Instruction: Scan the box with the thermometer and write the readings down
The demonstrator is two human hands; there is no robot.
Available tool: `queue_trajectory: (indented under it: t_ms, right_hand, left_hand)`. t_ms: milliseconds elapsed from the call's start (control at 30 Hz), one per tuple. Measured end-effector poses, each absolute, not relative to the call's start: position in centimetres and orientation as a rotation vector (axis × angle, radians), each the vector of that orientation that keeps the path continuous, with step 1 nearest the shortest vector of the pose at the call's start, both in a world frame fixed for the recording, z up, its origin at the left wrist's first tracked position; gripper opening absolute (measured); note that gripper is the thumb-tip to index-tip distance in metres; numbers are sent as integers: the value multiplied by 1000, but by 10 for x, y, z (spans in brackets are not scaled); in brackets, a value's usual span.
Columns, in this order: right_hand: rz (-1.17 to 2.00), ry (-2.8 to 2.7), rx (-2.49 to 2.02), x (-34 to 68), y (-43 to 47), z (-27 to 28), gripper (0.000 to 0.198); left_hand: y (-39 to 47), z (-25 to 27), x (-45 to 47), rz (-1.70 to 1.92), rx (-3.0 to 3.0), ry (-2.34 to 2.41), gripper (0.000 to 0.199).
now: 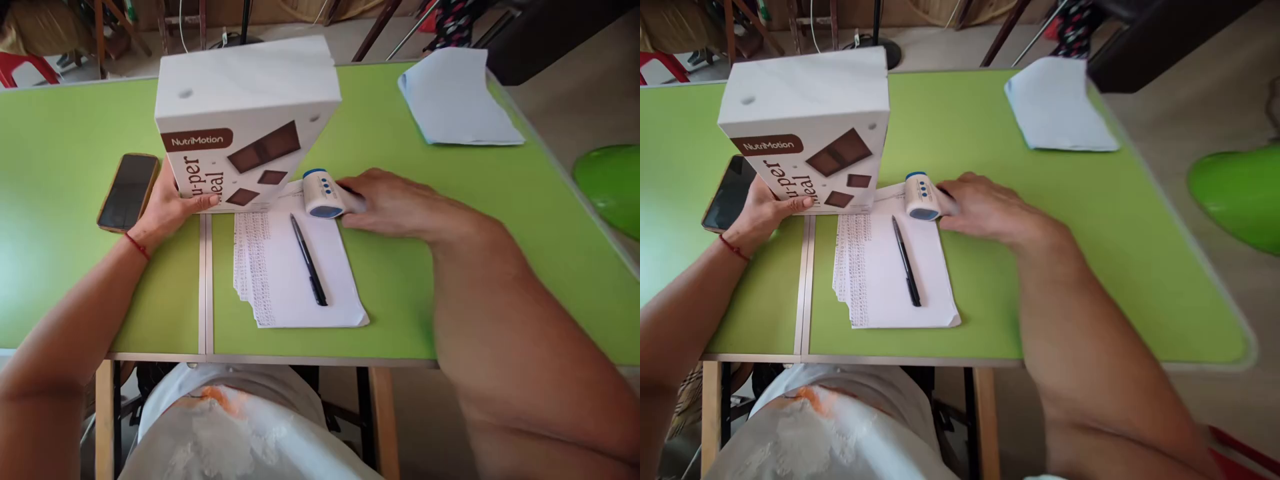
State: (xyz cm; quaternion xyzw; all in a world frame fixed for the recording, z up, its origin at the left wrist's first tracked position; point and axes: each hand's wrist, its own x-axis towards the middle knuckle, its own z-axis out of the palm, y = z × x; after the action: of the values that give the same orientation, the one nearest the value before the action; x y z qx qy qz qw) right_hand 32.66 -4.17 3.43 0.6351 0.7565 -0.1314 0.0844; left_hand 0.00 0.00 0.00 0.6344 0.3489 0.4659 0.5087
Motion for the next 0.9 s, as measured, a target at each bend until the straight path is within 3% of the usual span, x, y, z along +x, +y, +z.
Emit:
queue_trajectory:
  t_ms: [167, 333, 367, 433, 500, 567, 667, 900]
  right_hand:
    - [-503, 2248, 2032, 322, -39, 28, 36]
    - [-563, 2294, 2649, 310, -55, 41, 34]
    - [-690, 2426, 2782, 302, -63, 45, 32]
    - [-1258, 2839, 2817, 281, -80, 52, 25]
    - [-2245, 2874, 2374, 255, -98, 53, 30]
    - [-2779, 2595, 1981, 230, -112, 48, 29]
    - [-3064, 2306, 1715, 207, -122, 31, 27]
    - [-3139, 2047, 1685, 203, -125, 12, 19]
  left_hand:
    - [6, -4, -3, 1111, 1620, 887, 74]
    - [-2, -6, -6, 1223, 1625, 986, 70]
    - [-6, -5, -5, 1243, 1600, 990, 68]
    - [-14, -4, -3, 1276, 1511, 966, 63]
    - [-22, -3, -1, 1271, 1421, 933, 59]
    - [-29, -4, 2, 1245, 1362, 907, 58]
    - [-34, -6, 3, 1228, 1348, 887, 58]
    - [-37, -7, 3, 1194, 1365, 997, 61]
